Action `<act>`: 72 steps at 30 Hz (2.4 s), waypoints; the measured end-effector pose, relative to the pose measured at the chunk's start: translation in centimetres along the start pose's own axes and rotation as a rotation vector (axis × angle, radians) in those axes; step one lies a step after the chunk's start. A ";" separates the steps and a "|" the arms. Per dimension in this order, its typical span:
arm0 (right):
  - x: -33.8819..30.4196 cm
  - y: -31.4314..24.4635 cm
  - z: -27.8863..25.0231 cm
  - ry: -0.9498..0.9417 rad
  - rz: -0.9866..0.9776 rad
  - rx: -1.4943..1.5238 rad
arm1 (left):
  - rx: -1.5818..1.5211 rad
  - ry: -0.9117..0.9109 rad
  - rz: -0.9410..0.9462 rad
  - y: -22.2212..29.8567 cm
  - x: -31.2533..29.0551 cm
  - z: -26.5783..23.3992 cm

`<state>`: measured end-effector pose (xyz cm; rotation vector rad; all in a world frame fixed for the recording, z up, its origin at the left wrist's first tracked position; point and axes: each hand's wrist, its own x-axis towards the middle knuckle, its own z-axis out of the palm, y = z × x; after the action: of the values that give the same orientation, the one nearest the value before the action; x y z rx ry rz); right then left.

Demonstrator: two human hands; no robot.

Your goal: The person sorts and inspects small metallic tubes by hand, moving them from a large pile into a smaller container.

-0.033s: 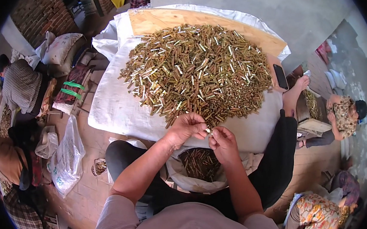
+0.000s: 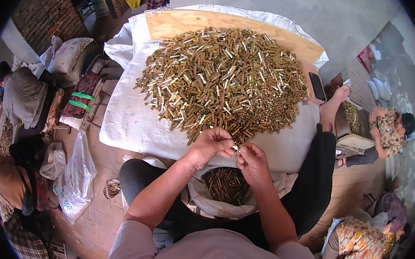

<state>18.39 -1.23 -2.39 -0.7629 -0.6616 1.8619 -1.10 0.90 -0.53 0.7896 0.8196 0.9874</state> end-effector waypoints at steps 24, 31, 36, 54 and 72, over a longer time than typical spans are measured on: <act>0.4 1.9 -0.5 0.053 -0.167 -0.006 | -0.230 0.077 0.012 -2.1 -0.3 1.9; 0.2 -1.9 -1.6 -0.084 0.034 -0.412 | 0.442 0.071 0.158 1.6 -0.4 -2.3; 0.2 -2.9 -2.2 -0.232 0.271 -0.808 | 1.211 0.035 0.334 3.0 -1.6 -4.3; 1.1 1.3 -1.3 0.026 -0.596 -1.627 | 1.782 0.266 0.032 -1.1 -0.7 -1.4; 0.4 0.6 0.4 0.014 -0.050 -0.143 | 0.587 -0.046 0.086 1.9 -2.0 -0.5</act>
<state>17.61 -1.09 -2.66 -0.8431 -0.8038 1.7763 -2.93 -0.24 1.28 1.3531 1.0590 0.8019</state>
